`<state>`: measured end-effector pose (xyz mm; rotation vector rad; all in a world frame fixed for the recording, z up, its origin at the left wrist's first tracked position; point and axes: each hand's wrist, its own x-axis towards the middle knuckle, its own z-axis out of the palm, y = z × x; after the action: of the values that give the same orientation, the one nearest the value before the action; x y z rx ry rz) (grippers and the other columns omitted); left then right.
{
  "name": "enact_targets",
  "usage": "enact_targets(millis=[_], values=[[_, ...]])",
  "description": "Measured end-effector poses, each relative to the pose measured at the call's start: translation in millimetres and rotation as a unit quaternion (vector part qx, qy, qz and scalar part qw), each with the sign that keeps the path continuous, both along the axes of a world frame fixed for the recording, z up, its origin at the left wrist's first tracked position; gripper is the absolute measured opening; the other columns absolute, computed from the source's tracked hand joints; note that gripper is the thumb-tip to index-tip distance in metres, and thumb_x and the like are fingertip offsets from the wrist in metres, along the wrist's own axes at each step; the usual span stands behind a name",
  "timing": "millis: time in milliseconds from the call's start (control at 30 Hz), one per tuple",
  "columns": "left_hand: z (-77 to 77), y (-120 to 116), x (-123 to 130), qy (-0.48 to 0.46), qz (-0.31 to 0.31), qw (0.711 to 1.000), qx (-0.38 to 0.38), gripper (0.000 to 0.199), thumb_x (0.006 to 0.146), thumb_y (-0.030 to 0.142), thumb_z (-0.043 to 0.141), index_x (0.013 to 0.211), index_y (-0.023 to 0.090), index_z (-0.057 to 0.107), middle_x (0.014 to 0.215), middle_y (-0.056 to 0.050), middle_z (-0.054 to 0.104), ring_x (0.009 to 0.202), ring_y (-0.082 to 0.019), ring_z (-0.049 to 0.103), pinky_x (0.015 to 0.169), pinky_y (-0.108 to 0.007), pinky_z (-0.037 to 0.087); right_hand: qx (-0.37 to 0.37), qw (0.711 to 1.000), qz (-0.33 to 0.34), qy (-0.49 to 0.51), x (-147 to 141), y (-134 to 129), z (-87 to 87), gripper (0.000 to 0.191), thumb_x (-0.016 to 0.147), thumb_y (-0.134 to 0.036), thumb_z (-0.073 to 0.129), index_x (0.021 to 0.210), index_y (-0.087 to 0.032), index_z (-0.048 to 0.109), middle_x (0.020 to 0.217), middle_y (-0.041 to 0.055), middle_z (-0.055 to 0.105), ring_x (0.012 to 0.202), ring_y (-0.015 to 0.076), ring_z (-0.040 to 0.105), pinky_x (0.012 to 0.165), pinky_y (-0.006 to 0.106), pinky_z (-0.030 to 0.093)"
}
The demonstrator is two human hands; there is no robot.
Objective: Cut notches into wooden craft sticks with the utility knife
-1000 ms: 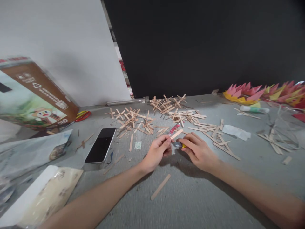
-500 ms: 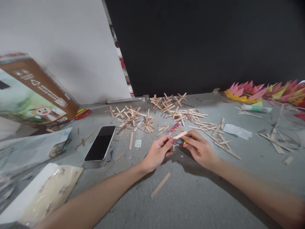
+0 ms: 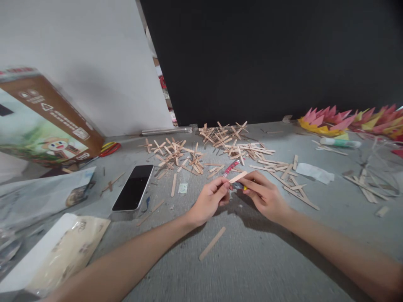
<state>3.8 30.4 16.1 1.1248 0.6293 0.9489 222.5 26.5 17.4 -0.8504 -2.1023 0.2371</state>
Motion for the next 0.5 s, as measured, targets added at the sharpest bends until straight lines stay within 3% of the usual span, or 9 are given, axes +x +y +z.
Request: enact_targets(millis=[500], values=[[-1.7, -0.7, -1.4, 0.007, 0.001, 1.000, 0.006, 0.044, 0.093, 0.060, 0.069, 0.089, 0.017, 0.059, 0.061, 0.008, 0.038, 0.053, -0.006, 0.032, 0.052, -0.021, 0.026, -0.014, 1.000, 0.009, -0.002, 1.4, 1.7, -6.1, 0.045, 0.101, -0.010, 0.055, 0.140, -0.031, 0.065, 0.110, 0.0080, 0.067, 0.098, 0.0236, 0.064, 0.083, 0.038, 0.057]])
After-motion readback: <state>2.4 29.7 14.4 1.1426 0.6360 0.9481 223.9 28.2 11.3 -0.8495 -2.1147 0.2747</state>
